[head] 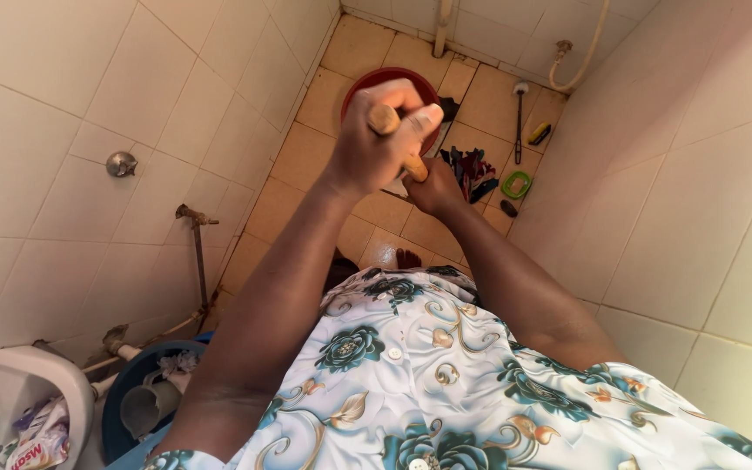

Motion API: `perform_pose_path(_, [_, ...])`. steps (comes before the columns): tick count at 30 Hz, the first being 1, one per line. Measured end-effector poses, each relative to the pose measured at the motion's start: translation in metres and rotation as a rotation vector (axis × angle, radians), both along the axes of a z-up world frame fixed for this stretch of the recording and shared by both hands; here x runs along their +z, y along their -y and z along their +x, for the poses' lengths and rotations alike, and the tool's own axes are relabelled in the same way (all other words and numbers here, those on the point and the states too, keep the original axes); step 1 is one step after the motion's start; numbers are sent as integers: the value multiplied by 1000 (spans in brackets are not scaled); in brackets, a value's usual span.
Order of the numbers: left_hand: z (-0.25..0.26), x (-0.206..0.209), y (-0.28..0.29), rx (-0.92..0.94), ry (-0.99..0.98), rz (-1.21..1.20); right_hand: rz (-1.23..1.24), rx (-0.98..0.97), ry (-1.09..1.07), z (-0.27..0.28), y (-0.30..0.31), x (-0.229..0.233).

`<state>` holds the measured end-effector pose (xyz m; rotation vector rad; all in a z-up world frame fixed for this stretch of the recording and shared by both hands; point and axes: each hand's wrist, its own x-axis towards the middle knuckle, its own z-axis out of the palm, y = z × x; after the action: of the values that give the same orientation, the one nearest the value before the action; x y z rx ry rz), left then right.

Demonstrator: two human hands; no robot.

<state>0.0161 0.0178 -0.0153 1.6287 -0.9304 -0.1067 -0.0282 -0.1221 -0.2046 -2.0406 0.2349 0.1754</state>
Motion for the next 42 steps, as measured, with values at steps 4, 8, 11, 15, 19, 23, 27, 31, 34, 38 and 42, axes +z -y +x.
perform_pose_path(4, [4, -8, -12, 22, -354, -100, -31, -12, -117, -2, -1, 1])
perform_pose_path(8, [3, -18, -17, -1, -473, -206, -184, 19, -51, -5, 5, -9])
perform_pose_path(11, [4, -12, -19, 6, -496, -195, -64, 45, -127, 0, 6, -7])
perform_pose_path(15, [9, -17, -22, 53, -489, -145, -202, 131, -174, 0, 13, 7])
perform_pose_path(19, [13, -25, -27, 73, -498, -182, -213, 227, -133, -1, 14, 25])
perform_pose_path(23, [13, -23, -28, 64, -517, -183, -252, 327, -177, 0, 23, 51])
perform_pose_path(27, [12, -25, -30, 86, -496, -161, -477, 516, 97, 6, 40, 63])
perform_pose_path(31, [15, -32, -32, 95, -491, -188, -600, 587, 112, 8, 45, 75])
perform_pose_path(34, [13, -31, -33, 114, -475, -164, -568, 591, 115, 7, 38, 55])
perform_pose_path(38, [13, -29, -33, 136, -423, -80, -383, 450, -111, -3, 13, 34])
perform_pose_path(42, [12, -34, -34, 121, -408, -89, -8, 212, -90, -5, 7, -3])
